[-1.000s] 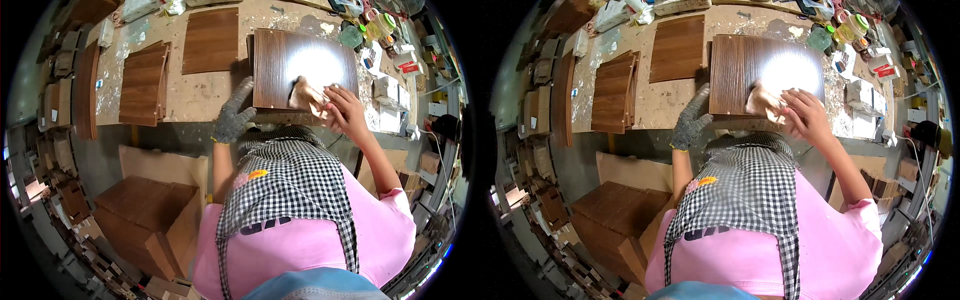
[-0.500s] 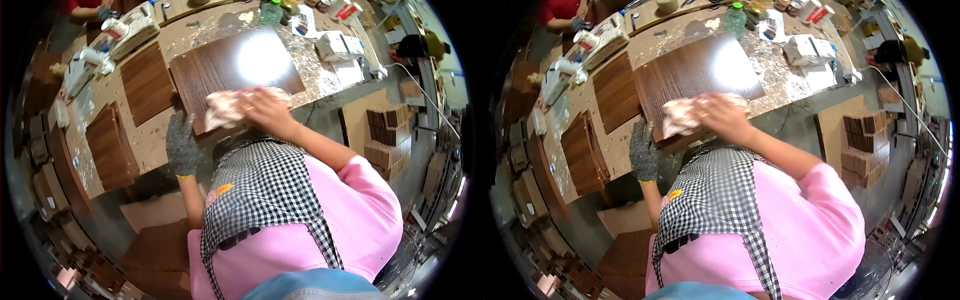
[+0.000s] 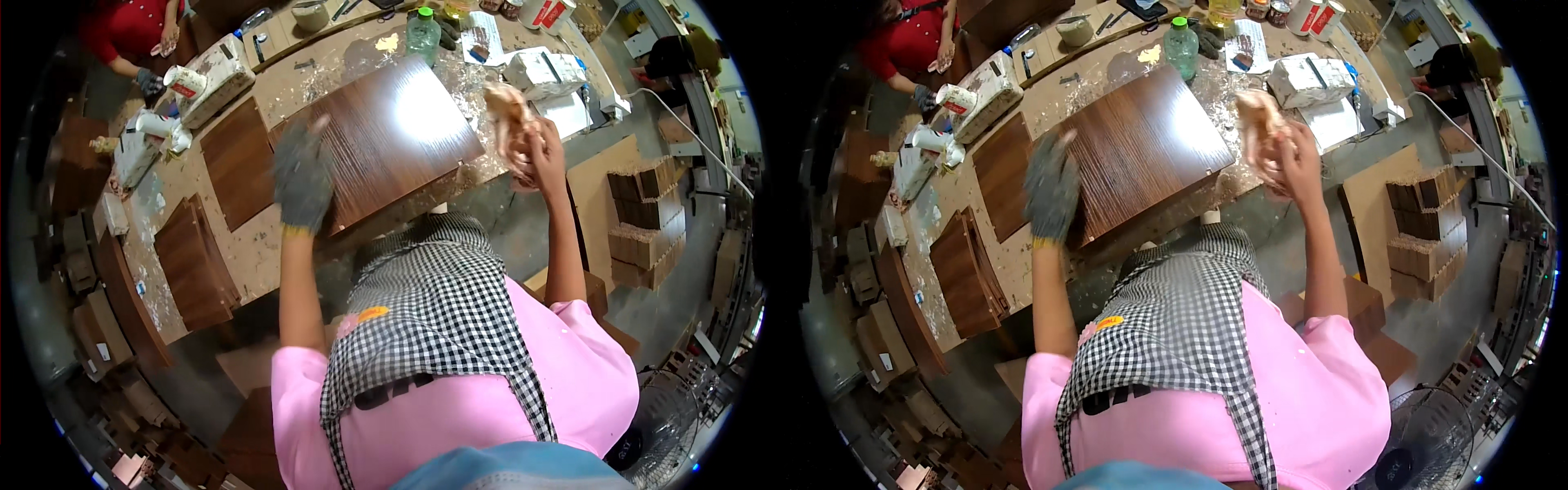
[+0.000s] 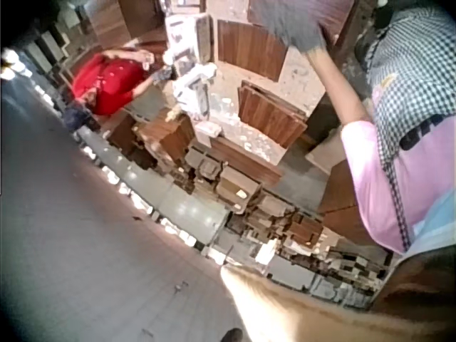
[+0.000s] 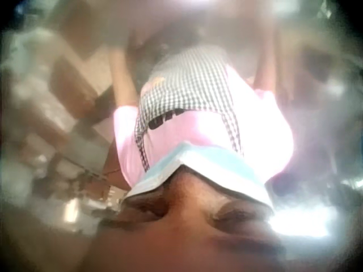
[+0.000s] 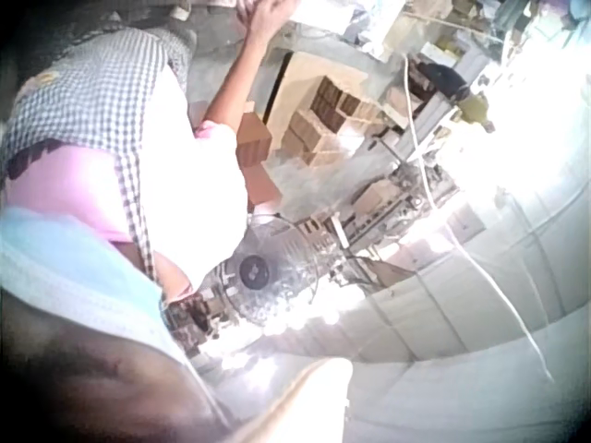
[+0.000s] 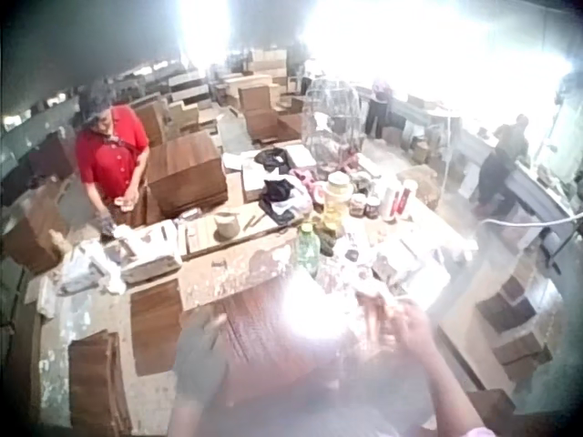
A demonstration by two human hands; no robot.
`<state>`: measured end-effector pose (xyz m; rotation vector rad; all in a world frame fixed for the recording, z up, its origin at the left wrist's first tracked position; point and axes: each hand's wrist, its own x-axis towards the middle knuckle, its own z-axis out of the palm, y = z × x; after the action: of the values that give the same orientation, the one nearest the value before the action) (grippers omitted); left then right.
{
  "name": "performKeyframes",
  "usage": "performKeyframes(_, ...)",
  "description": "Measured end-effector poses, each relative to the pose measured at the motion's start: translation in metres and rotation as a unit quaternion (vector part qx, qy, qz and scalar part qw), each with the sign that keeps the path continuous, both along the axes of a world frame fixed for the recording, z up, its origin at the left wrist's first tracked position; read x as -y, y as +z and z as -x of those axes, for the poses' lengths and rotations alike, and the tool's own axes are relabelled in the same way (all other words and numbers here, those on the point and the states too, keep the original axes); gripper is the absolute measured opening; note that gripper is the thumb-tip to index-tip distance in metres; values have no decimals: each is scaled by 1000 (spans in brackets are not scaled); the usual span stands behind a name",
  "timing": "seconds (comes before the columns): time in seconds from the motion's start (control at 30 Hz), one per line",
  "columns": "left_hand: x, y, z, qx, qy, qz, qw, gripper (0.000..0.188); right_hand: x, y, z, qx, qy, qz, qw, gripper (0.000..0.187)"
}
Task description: The person cleans and stacks wooden furniture panels by hand. They use a cloth to wipe down the surface and edges of individual dark wood-grain boards at a workbench before placing them onto a growing stack of similar panels.
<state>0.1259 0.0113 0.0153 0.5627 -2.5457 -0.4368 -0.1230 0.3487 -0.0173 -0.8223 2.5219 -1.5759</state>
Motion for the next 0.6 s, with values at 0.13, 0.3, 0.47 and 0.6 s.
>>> performKeyframes(0.13, 30, -39, 106, 111, 33, 121, 986, 61, 38, 10, -8, -3, 219, -82, 972, 27)
performKeyframes(0.3, 32, -44, 145, 177, 17, -27, 984, 70, 49, -14, 3, 137, 238, -72, 959, 28)
performKeyframes(0.47, 35, -39, 141, 196, -9, -36, 980, 66, 127, -20, 46, 304, 203, -58, 929, 37)
performKeyframes(0.6, 34, -35, 144, 190, -10, -45, 981, 63, 218, -50, 105, 320, 228, -28, 919, 38)
